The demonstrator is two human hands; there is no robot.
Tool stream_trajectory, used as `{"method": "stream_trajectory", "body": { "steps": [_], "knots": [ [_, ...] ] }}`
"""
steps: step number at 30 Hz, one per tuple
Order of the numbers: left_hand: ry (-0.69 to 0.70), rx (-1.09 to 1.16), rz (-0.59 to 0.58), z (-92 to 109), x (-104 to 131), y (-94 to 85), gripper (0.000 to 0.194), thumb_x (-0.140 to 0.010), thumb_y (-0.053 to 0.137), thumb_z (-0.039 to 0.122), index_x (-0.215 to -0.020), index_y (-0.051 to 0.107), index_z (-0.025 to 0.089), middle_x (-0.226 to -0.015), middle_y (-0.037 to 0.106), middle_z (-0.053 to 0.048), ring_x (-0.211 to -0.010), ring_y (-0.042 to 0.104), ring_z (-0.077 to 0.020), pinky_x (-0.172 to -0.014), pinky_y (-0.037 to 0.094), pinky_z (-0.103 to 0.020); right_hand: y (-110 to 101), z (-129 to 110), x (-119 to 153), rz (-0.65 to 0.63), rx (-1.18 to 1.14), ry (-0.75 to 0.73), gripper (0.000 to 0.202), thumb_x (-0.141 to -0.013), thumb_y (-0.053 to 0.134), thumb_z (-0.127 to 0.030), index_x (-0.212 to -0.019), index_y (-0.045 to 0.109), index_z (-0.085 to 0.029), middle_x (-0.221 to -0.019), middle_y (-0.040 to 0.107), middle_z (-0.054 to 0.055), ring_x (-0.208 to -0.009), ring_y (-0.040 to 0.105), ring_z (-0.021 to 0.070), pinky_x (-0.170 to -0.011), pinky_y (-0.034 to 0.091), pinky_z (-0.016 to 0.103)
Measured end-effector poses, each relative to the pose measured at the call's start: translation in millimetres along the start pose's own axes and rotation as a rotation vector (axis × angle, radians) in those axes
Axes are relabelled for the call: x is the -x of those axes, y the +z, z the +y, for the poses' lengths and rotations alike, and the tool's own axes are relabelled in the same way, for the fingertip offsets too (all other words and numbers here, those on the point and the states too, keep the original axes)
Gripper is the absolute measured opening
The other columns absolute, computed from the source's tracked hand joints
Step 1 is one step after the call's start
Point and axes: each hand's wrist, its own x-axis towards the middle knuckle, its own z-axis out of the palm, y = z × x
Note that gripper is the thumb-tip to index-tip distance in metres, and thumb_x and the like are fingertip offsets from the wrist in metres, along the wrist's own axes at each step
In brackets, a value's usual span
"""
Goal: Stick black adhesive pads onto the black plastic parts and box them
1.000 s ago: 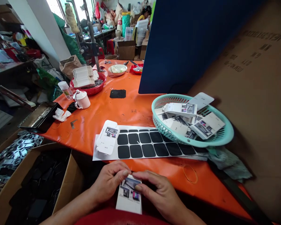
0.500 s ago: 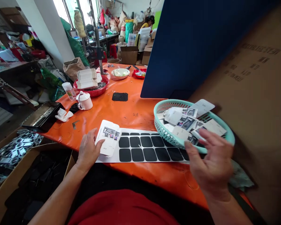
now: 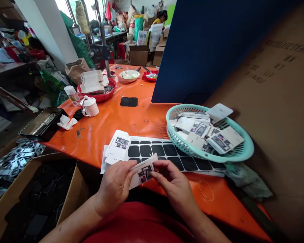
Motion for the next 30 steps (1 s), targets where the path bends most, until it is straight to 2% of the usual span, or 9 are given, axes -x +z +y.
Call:
{"method": "stream_trajectory", "body": {
  "steps": [3,7,10,14,17,21,24,27,30],
  "knots": [
    [0.041,-0.003,-0.021,0,0,1.9,0.019,-0.092,0.052,0.009,-0.108,0.061,0.014,-0.076,0.066,-0.004,-0.067,0.060,-0.0150,-0.062,0.052,-0.026,-3,5,5,-0.035,-0.133,0.254,0.038,-0.069,0.081,-0.047,-0.087,0.065,-0.018,-0.073,0.066,0.001,-0.049,0.049,0.0074,-0.044,0.037,0.018],
    [0.143,-0.029,-0.031,5,0,4.6,0.024,-0.091,0.049,0.005,-0.111,0.061,0.011,-0.072,0.063,-0.005,-0.064,0.055,-0.0155,-0.057,0.048,-0.027,-7,6,8,-0.012,-0.190,0.342,0.043,-0.066,0.082,-0.050,-0.087,0.065,-0.016,-0.068,0.064,-0.001,-0.040,0.037,0.0025,-0.040,0.023,0.017],
    [0.223,-0.117,-0.028,8,0,6.5,0.027,-0.091,0.046,0.002,-0.113,0.060,0.007,-0.073,0.063,-0.007,-0.065,0.054,-0.0171,-0.058,0.047,-0.029,-8,6,12,0.001,-0.209,0.367,0.044,-0.065,0.084,-0.049,-0.086,0.064,-0.016,-0.072,0.067,0.000,-0.040,0.041,0.0026,-0.042,0.025,0.018],
    [0.300,-0.201,-0.031,11,-1,7.3,0.026,-0.093,0.045,0.005,-0.114,0.060,0.005,-0.072,0.063,-0.007,-0.065,0.053,-0.0187,-0.057,0.047,-0.031,-7,5,18,-0.025,-0.290,0.396,0.040,-0.067,0.084,-0.046,-0.081,0.062,-0.017,-0.078,0.067,0.001,-0.050,0.053,0.0065,-0.050,0.036,0.019],
    [0.341,-0.242,-0.044,11,-1,7.3,0.027,-0.094,0.042,0.006,-0.115,0.059,0.006,-0.073,0.065,-0.008,-0.065,0.055,-0.0197,-0.057,0.048,-0.032,-5,7,20,-0.059,-0.351,0.398,0.039,-0.068,0.084,-0.045,-0.086,0.063,-0.018,-0.082,0.067,0.000,-0.047,0.052,0.0053,-0.048,0.035,0.019],
    [0.313,-0.357,-0.112,8,3,10.6,0.027,-0.095,0.043,0.009,-0.119,0.056,0.005,-0.076,0.065,-0.008,-0.066,0.058,-0.0207,-0.058,0.050,-0.034,-5,16,20,-0.055,-0.359,0.403,0.039,-0.067,0.084,-0.044,-0.089,0.065,-0.018,-0.071,0.066,-0.002,-0.044,0.046,0.0038,-0.049,0.035,0.019],
    [0.298,-0.476,-0.213,10,8,17.6,0.032,-0.097,0.049,0.025,-0.119,0.054,0.002,-0.083,0.068,-0.012,-0.072,0.064,-0.0252,-0.061,0.054,-0.038,-5,18,17,-0.052,-0.293,0.398,0.036,-0.067,0.083,-0.045,-0.082,0.068,-0.016,-0.056,0.059,-0.004,-0.045,0.046,0.0052,-0.051,0.036,0.019],
    [0.255,-0.509,-0.258,12,17,27.3,0.049,-0.099,0.043,0.040,-0.125,0.047,-0.002,-0.093,0.070,-0.018,-0.080,0.068,-0.0275,-0.065,0.057,-0.039,-5,14,12,-0.036,-0.190,0.354,0.037,-0.064,0.082,-0.047,-0.077,0.068,-0.016,-0.060,0.061,-0.002,-0.042,0.043,0.0050,-0.045,0.032,0.019],
    [0.169,-0.484,-0.256,10,26,35.8,0.046,-0.103,0.032,0.034,-0.131,0.039,-0.001,-0.096,0.070,-0.019,-0.075,0.070,-0.0242,-0.061,0.058,-0.034,-6,10,5,-0.034,-0.094,0.332,0.037,-0.062,0.081,-0.048,-0.077,0.068,-0.016,-0.062,0.062,-0.001,-0.040,0.041,0.0057,-0.040,0.028,0.020]
  ]
}}
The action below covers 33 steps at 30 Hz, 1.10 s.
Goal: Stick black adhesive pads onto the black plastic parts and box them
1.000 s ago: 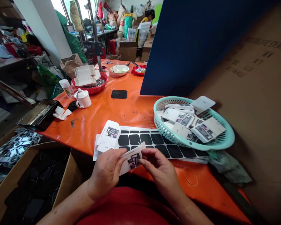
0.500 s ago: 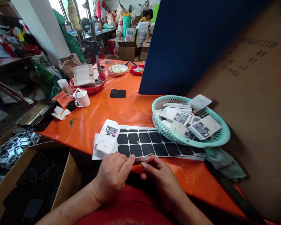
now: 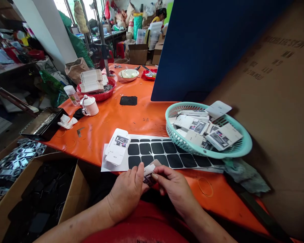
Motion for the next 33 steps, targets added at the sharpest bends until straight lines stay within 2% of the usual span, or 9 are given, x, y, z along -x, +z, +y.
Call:
{"method": "stream_trajectory", "body": {
  "steps": [4,9,12,15,18,20,24,28,33],
  "knots": [
    [-0.033,0.160,-0.049,-1,4,9.5,0.036,-0.103,0.028,0.026,-0.130,0.036,0.005,-0.094,0.072,-0.016,-0.069,0.071,-0.0213,-0.058,0.058,-0.032,0,-4,-2,-0.040,0.032,-0.023,0.032,-0.064,0.079,-0.045,-0.076,0.069,-0.017,-0.065,0.063,0.000,-0.046,0.043,0.0072,-0.041,0.030,0.019],
    [-0.074,0.336,-0.180,-2,0,12.2,0.046,-0.097,0.048,0.043,-0.130,0.039,0.011,-0.096,0.072,-0.014,-0.076,0.072,-0.0249,-0.063,0.058,-0.036,5,-9,3,-0.125,0.057,-0.096,0.024,-0.073,0.074,-0.041,-0.070,0.066,-0.018,-0.065,0.057,-0.002,-0.045,0.035,0.0056,-0.039,0.025,0.020],
    [-0.114,0.558,-0.263,-4,-4,6.8,0.027,-0.098,0.045,0.033,-0.117,0.048,0.016,-0.089,0.072,-0.008,-0.073,0.071,-0.0220,-0.063,0.057,-0.032,7,-13,5,-0.163,0.117,-0.187,0.020,-0.080,0.069,-0.038,-0.071,0.067,-0.020,-0.068,0.058,-0.001,-0.049,0.041,0.0084,-0.044,0.034,0.022],
    [-0.247,0.764,-0.181,-6,-7,1.4,0.020,-0.099,0.040,0.027,-0.115,0.049,0.018,-0.088,0.071,-0.006,-0.074,0.070,-0.0194,-0.065,0.055,-0.030,2,-14,5,0.005,0.250,-0.453,0.009,-0.083,0.068,-0.031,-0.088,0.071,-0.024,-0.084,0.063,0.001,-0.057,0.049,0.0109,-0.060,0.046,0.027],
    [-0.369,0.954,0.027,-4,-6,2.8,0.039,-0.100,0.043,0.026,-0.137,0.035,0.017,-0.120,0.066,-0.016,-0.103,0.068,-0.0216,-0.085,0.056,-0.035,-7,-10,3,0.265,0.368,-0.698,0.016,-0.083,0.071,-0.028,-0.098,0.071,-0.026,-0.094,0.061,0.003,-0.063,0.053,0.0126,-0.066,0.048,0.029],
    [-0.381,1.073,0.089,-2,-2,7.0,0.046,-0.100,0.044,0.026,-0.143,0.029,0.019,-0.138,0.055,-0.019,-0.122,0.060,-0.0226,-0.100,0.050,-0.039,-13,-4,2,0.243,0.381,-0.698,0.013,-0.085,0.071,-0.029,-0.097,0.072,-0.026,-0.087,0.060,0.003,-0.065,0.055,0.0141,-0.064,0.048,0.029],
    [-0.441,1.238,0.042,3,8,14.6,0.049,-0.100,0.045,0.027,-0.146,0.027,0.022,-0.141,0.052,-0.016,-0.129,0.053,-0.0226,-0.108,0.043,-0.043,-17,15,5,0.072,0.295,-0.617,0.018,-0.090,0.066,-0.030,-0.108,0.071,-0.029,-0.089,0.061,0.003,-0.067,0.058,0.0146,-0.063,0.049,0.028],
    [-0.492,1.360,-0.037,4,13,14.4,0.041,-0.099,0.047,0.033,-0.137,0.038,0.022,-0.116,0.063,-0.011,-0.102,0.063,-0.0188,-0.087,0.053,-0.034,-13,28,11,-0.008,0.172,-0.517,0.016,-0.093,0.062,-0.034,-0.105,0.069,-0.027,-0.085,0.062,0.002,-0.067,0.060,0.0159,-0.061,0.050,0.027],
    [-0.624,1.397,-0.054,7,8,8.2,0.025,-0.095,0.053,0.042,-0.089,0.052,0.018,-0.080,0.055,0.000,-0.071,0.052,-0.0108,-0.065,0.047,-0.023,-4,26,13,-0.033,0.185,-0.490,0.031,-0.088,0.066,-0.042,-0.066,0.063,-0.020,-0.067,0.056,0.001,-0.062,0.051,0.0149,-0.058,0.043,0.027]
  ]
}}
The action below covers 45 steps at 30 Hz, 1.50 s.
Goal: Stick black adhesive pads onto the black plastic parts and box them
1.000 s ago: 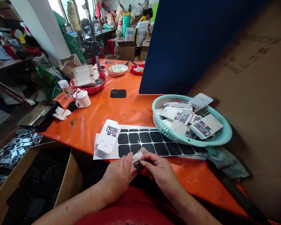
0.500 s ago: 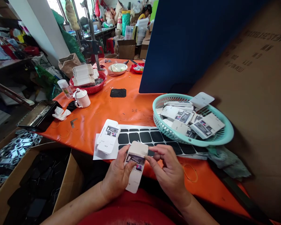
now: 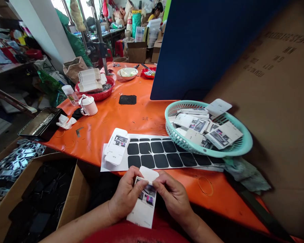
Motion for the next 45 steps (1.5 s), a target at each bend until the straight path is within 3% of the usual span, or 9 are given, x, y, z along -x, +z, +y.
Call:
{"method": "stream_trajectory", "body": {
  "steps": [2,5,10,12,20,26,34,41,45],
  "knots": [
    [0.005,-0.039,0.041,4,-2,0.7,0.027,-0.095,0.054,0.042,-0.085,0.052,0.017,-0.077,0.054,0.001,-0.068,0.051,-0.0101,-0.063,0.045,-0.022,2,-3,-2,0.026,-0.098,0.121,0.028,-0.083,0.072,-0.047,-0.074,0.066,-0.021,-0.070,0.059,0.001,-0.065,0.054,0.0153,-0.060,0.046,0.026],
    [0.041,-0.034,0.015,9,-3,-1.2,0.025,-0.096,0.052,0.038,-0.111,0.053,0.017,-0.082,0.061,-0.001,-0.070,0.057,-0.0115,-0.063,0.047,-0.023,1,-10,-5,0.026,-0.221,0.274,0.032,-0.075,0.079,-0.048,-0.095,0.071,-0.025,-0.081,0.067,0.002,-0.074,0.062,0.0179,-0.068,0.051,0.030],
    [0.202,-0.211,-0.023,19,0,-10.8,0.020,-0.094,0.056,0.036,-0.092,0.060,0.016,-0.078,0.063,-0.002,-0.069,0.058,-0.0118,-0.064,0.046,-0.023,-12,-26,-5,-0.172,-0.055,-0.066,0.011,-0.085,0.070,-0.033,-0.090,0.078,-0.027,-0.083,0.072,0.005,-0.078,0.066,0.0207,-0.072,0.053,0.032],
    [0.237,-0.268,-0.037,27,0,-13.3,0.020,-0.094,0.056,0.034,-0.086,0.060,0.016,-0.076,0.063,-0.002,-0.068,0.057,-0.0115,-0.064,0.045,-0.023,-14,-33,-5,-0.217,-0.019,-0.083,0.013,-0.088,0.066,-0.033,-0.091,0.078,-0.027,-0.083,0.072,0.006,-0.078,0.067,0.0211,-0.070,0.054,0.033],
    [-0.075,-0.049,-0.052,55,-10,-8.5,0.021,-0.091,0.057,0.037,-0.085,0.056,0.018,-0.067,0.050,0.003,-0.058,0.042,-0.0088,-0.052,0.036,-0.021,-8,-51,-15,-0.104,-0.074,0.327,0.020,-0.072,0.079,-0.042,-0.072,0.076,-0.022,-0.071,0.071,0.003,-0.065,0.063,0.0173,-0.062,0.052,0.028],
    [-0.304,0.144,-0.081,48,-13,-11.8,0.024,-0.080,0.067,0.038,-0.076,0.058,0.016,-0.068,0.056,0.001,-0.060,0.046,-0.0090,-0.055,0.038,-0.022,-7,-50,-13,-0.074,0.084,0.183,0.016,-0.075,0.075,-0.040,-0.070,0.079,-0.025,-0.066,0.069,0.003,-0.060,0.060,0.0168,-0.060,0.050,0.028],
    [-0.375,0.308,-0.116,46,-11,-9.0,0.027,-0.078,0.071,0.037,-0.076,0.056,0.015,-0.077,0.059,0.000,-0.062,0.048,-0.0074,-0.058,0.038,-0.021,-4,-41,-14,-0.074,0.050,0.291,0.018,-0.072,0.075,-0.039,-0.064,0.077,-0.023,-0.064,0.069,0.003,-0.060,0.060,0.0162,-0.058,0.048,0.027],
    [-0.152,0.163,-0.067,36,-5,-12.6,0.021,-0.083,0.071,0.035,-0.083,0.066,0.015,-0.088,0.060,-0.003,-0.080,0.056,-0.0123,-0.072,0.043,-0.025,-4,-40,-6,-0.082,0.111,0.073,0.015,-0.081,0.073,-0.035,-0.071,0.078,-0.025,-0.067,0.070,0.003,-0.060,0.063,0.0165,-0.056,0.049,0.027],
    [-0.197,0.190,-0.103,37,-4,-17.1,0.022,-0.083,0.071,0.035,-0.080,0.067,0.014,-0.082,0.060,-0.002,-0.075,0.055,-0.0111,-0.070,0.044,-0.025,-6,-41,-4,-0.122,0.100,-0.070,0.010,-0.084,0.071,-0.029,-0.081,0.079,-0.025,-0.071,0.072,0.003,-0.063,0.066,0.0167,-0.058,0.053,0.026]
  ]
}}
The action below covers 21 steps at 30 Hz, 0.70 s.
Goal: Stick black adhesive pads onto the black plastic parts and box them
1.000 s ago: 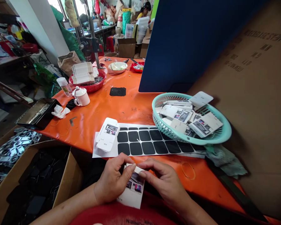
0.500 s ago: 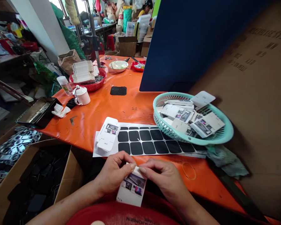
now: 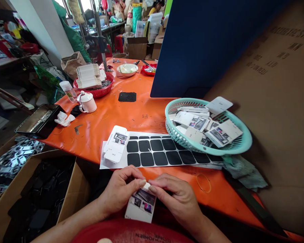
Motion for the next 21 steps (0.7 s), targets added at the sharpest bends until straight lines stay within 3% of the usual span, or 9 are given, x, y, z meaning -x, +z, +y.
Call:
{"method": "stream_trajectory", "body": {
  "steps": [2,7,9,12,16,21],
  "knots": [
    [-0.028,-0.004,-0.008,2,1,-0.6,0.023,-0.082,0.072,0.036,-0.078,0.067,0.013,-0.081,0.061,-0.002,-0.074,0.055,-0.0108,-0.069,0.044,-0.024,-1,1,0,-0.008,-0.013,0.019,0.009,-0.083,0.071,-0.029,-0.081,0.079,-0.024,-0.071,0.072,0.004,-0.062,0.066,0.0160,-0.058,0.053,0.025],
    [-0.194,0.048,-0.018,4,2,3.4,0.030,-0.077,0.075,0.041,-0.083,0.063,0.014,-0.076,0.061,0.000,-0.064,0.052,-0.0086,-0.060,0.041,-0.021,3,3,-3,-0.014,-0.083,0.273,0.017,-0.079,0.073,-0.033,-0.067,0.076,-0.022,-0.063,0.070,0.002,-0.056,0.063,0.0135,-0.052,0.050,0.021],
    [-0.265,0.117,-0.006,2,2,5.7,0.033,-0.076,0.076,0.043,-0.083,0.059,0.015,-0.071,0.060,0.002,-0.058,0.050,-0.0075,-0.055,0.038,-0.020,5,1,-4,0.008,-0.018,0.203,0.018,-0.081,0.072,-0.031,-0.067,0.075,-0.022,-0.063,0.069,0.002,-0.056,0.062,0.0130,-0.052,0.049,0.021],
    [-0.288,0.235,0.023,-2,3,6.2,0.034,-0.074,0.077,0.043,-0.079,0.057,0.015,-0.069,0.059,0.003,-0.057,0.049,-0.0073,-0.056,0.039,-0.021,4,0,-2,-0.001,0.055,-0.020,0.014,-0.087,0.067,-0.026,-0.076,0.077,-0.023,-0.067,0.070,0.002,-0.060,0.063,0.0129,-0.057,0.050,0.022],
    [-0.056,0.055,0.020,-9,6,-0.9,0.027,-0.081,0.072,0.040,-0.078,0.067,0.014,-0.082,0.063,-0.002,-0.073,0.058,-0.0106,-0.068,0.045,-0.023,1,7,6,-0.106,-0.010,-0.147,0.013,-0.088,0.068,-0.025,-0.098,0.075,-0.025,-0.083,0.072,0.003,-0.075,0.067,0.0159,-0.067,0.055,0.026],
    [0.163,-0.210,-0.109,-15,13,-11.6,0.032,-0.095,0.054,0.043,-0.092,0.072,0.017,-0.095,0.068,-0.008,-0.089,0.065,-0.0173,-0.080,0.052,-0.029,9,18,16,-0.119,-0.038,0.038,0.008,-0.085,0.073,-0.031,-0.089,0.074,-0.023,-0.080,0.071,0.002,-0.072,0.067,0.0149,-0.066,0.054,0.024]
  ]
}}
